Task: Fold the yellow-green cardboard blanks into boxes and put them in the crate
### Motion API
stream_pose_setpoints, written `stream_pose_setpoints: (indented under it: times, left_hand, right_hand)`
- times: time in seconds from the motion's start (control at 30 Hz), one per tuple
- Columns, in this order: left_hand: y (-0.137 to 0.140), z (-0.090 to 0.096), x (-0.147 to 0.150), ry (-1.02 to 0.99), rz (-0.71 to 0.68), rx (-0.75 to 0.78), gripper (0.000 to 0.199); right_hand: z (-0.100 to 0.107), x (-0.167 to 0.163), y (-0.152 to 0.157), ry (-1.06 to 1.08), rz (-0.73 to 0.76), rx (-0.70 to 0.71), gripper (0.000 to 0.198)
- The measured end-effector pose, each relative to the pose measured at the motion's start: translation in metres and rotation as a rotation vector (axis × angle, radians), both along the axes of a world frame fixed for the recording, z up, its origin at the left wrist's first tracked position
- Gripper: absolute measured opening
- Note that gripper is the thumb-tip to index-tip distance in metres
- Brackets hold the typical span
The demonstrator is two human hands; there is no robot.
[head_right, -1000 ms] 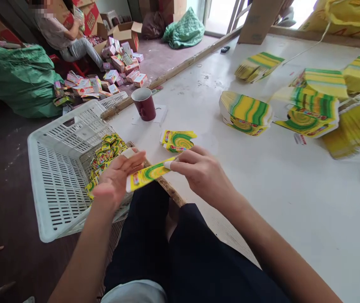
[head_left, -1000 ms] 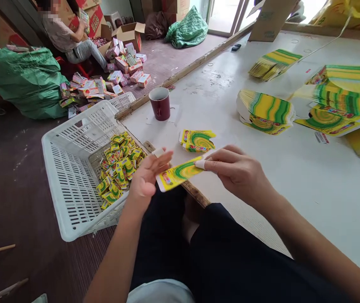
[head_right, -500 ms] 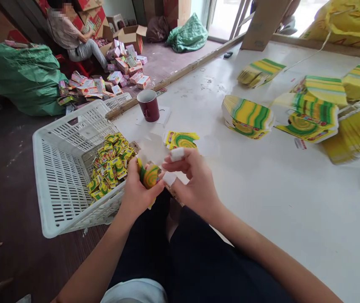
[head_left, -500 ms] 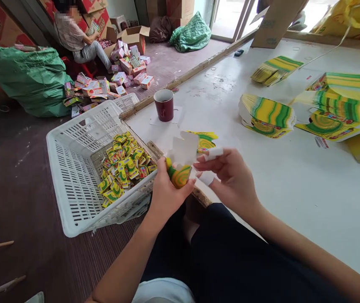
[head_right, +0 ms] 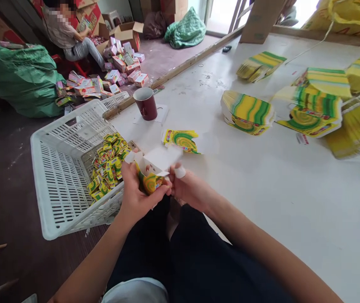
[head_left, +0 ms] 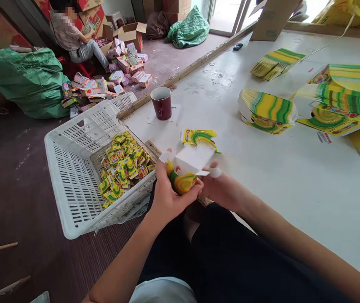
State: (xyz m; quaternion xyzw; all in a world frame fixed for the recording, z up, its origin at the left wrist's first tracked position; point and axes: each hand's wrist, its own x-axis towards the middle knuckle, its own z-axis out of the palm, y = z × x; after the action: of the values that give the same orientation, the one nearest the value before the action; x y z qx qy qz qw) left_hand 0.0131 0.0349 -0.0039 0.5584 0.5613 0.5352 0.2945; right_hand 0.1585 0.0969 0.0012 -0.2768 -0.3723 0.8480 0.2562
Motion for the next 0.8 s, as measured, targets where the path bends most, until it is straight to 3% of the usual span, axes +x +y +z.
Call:
stream_pose_setpoints:
  times: [0.17,0.33,0.47,0.6,0.67,0.8]
  left_hand:
    - [0.003,-0.002,-0.003,0.232,-0.01,0.012,0.066]
    - [-0.001,0.001,0.002,0.386,-0.036,-0.079,0.053]
    - [0.001,0.006,0.003,0.392,-0.117,-0.195,0.053]
    - [0.006,0.0,0.002,0.383,-0.193,-0.204,0.05]
    - [0.007,-0.005,0.002,0.409,-0.137,-0.142,0.054]
    - [0.003,-0.008,-0.006,0.457,0.036,-0.091,0.061]
  right_hand:
    - [0.016,0.003,0.004,-0.077,-0.124,0.266,0.043]
    - [0.018,-0.001,0.006,-0.243,-0.093,0.388,0.037]
    - [0.013,0.001,0.001,-0.358,-0.067,0.761,0.044]
    - [0.011,0.002,-0.008,-0.464,0.093,1.108,0.053]
    - [0.009,0.002,-0.008,-0.482,0.078,1.192,0.051]
    - [0.003,0.004,0.001,-0.513,-0.092,1.266,0.048]
